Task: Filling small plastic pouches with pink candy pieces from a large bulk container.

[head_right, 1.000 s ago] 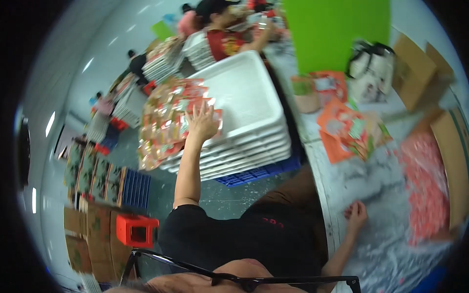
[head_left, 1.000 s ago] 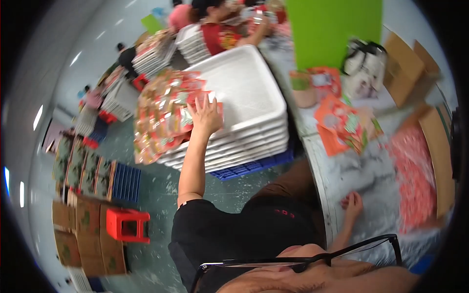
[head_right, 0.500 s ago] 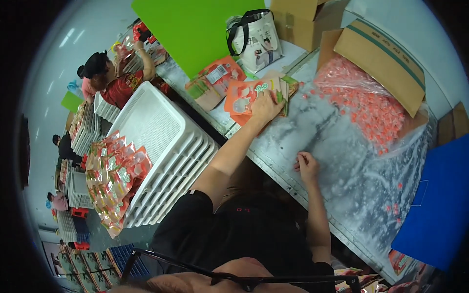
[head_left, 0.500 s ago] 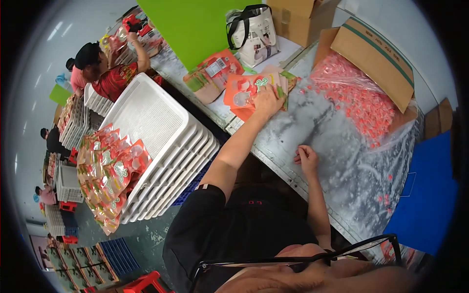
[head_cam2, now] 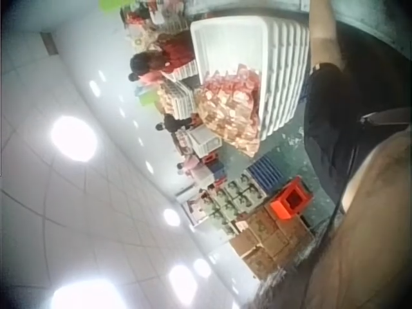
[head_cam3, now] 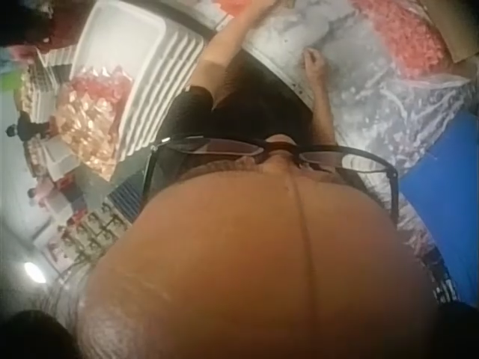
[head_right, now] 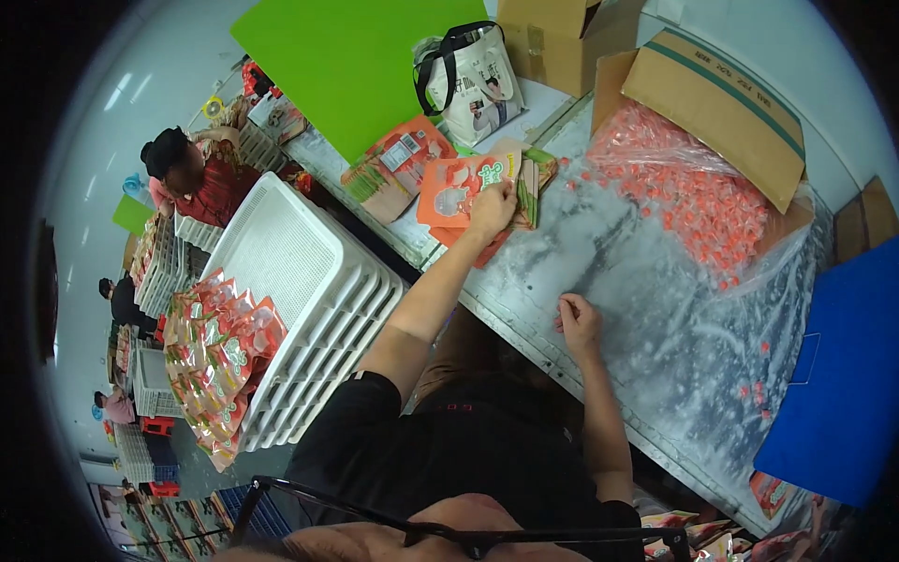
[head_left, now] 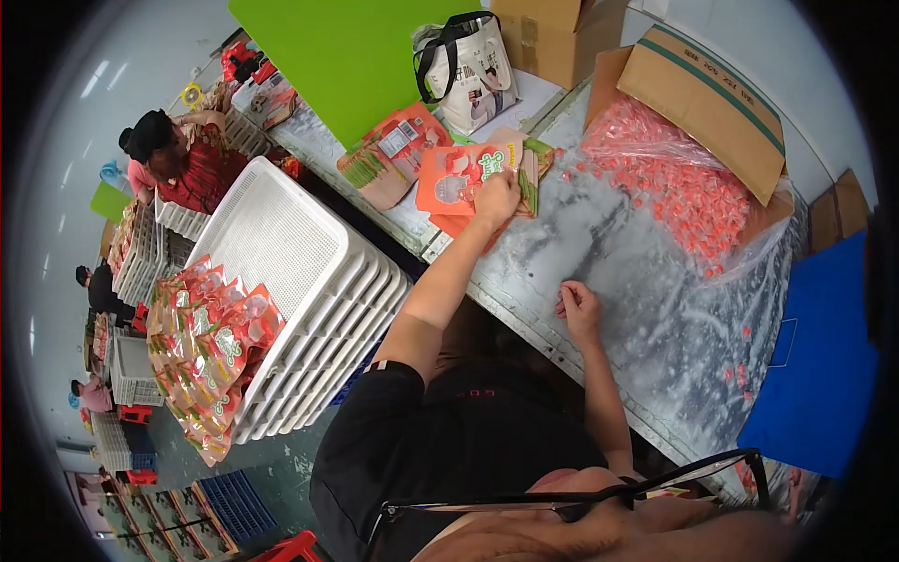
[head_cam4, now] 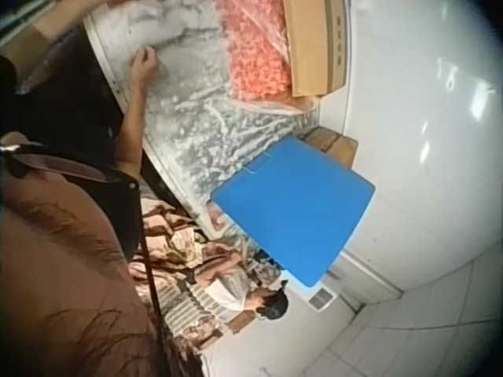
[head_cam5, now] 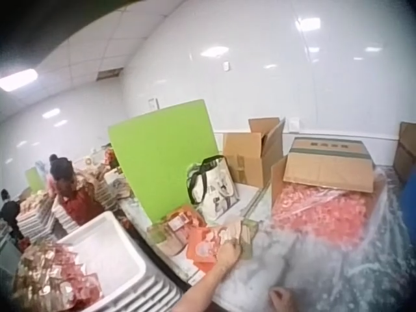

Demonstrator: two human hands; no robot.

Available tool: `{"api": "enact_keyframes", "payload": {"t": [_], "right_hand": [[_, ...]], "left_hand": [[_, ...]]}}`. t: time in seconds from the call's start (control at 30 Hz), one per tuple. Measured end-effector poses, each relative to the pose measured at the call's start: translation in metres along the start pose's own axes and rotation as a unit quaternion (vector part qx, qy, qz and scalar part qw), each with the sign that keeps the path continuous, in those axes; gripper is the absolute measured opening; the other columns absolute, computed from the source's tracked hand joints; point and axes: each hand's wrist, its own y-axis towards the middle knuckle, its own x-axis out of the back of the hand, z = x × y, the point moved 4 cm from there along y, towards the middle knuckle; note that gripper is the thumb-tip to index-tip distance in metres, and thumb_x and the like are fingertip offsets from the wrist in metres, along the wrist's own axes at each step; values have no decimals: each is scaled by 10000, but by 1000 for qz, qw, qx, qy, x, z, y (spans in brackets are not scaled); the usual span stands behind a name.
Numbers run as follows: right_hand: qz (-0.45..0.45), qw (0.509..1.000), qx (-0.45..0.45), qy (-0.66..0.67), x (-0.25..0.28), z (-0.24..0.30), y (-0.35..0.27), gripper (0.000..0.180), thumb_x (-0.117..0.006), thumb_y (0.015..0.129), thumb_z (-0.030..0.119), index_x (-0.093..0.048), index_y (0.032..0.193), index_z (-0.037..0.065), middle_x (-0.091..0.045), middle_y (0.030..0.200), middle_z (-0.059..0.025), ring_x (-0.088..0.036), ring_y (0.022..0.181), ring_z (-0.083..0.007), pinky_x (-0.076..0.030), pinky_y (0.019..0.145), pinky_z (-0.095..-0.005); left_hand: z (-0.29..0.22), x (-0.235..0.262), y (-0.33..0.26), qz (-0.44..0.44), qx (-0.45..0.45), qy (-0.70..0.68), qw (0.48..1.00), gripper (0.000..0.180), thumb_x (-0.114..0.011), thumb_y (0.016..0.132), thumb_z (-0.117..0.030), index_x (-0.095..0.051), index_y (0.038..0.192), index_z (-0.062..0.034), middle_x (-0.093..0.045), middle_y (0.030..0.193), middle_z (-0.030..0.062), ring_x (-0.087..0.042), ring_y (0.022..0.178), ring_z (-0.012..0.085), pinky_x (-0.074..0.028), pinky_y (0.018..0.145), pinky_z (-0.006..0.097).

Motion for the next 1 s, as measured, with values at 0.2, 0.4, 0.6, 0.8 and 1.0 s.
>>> {"api": "enact_keyframes", "payload": {"t": [0.2,0.4,0.6,0.8,1.0], "right_hand": [[-5,1000,7,-4,0,-4,1,124,-611,960,86,-681,1004,-6,-675,751,-48,-637,582,-98,-530,494,-252],[-93,969,198,-116,1,33,-1,196,-616,912,22,-647,1106,26,-675,1033,-113,-682,890,-196,-564,757,-345],[-31,826,442,-349,-27,156,-13,382,-703,781,52,-622,1154,62,-637,1100,-95,-570,1130,-282,-375,1045,-444],[54,856,416,-302,-31,142,-30,201,-724,770,79,-664,962,79,-634,951,-55,-600,927,-274,-423,905,-439],[215,914,267,-216,-41,130,-38,173,-757,752,112,-628,837,33,-618,793,-107,-599,762,-330,-474,726,-410]], "left_hand": [[32,12,1,37,153,-287,945,256,-812,737,-174,-600,676,-43,-667,640,101,-641,584,187,-498,568,351],[-17,68,-39,92,61,-126,986,287,-836,709,-236,-616,689,-53,-666,657,110,-658,626,240,-509,604,381],[-86,99,-126,219,-88,-149,960,259,-795,770,-213,-611,720,-37,-641,647,94,-627,607,223,-469,565,368],[-75,89,-161,259,78,-391,880,236,-667,889,-101,-575,683,-30,-533,612,-47,-459,565,40,-348,483,257],[-60,69,-179,184,-15,-300,936,181,-673,773,-161,-594,694,-19,-599,626,101,-604,589,214,-468,559,366]]}}
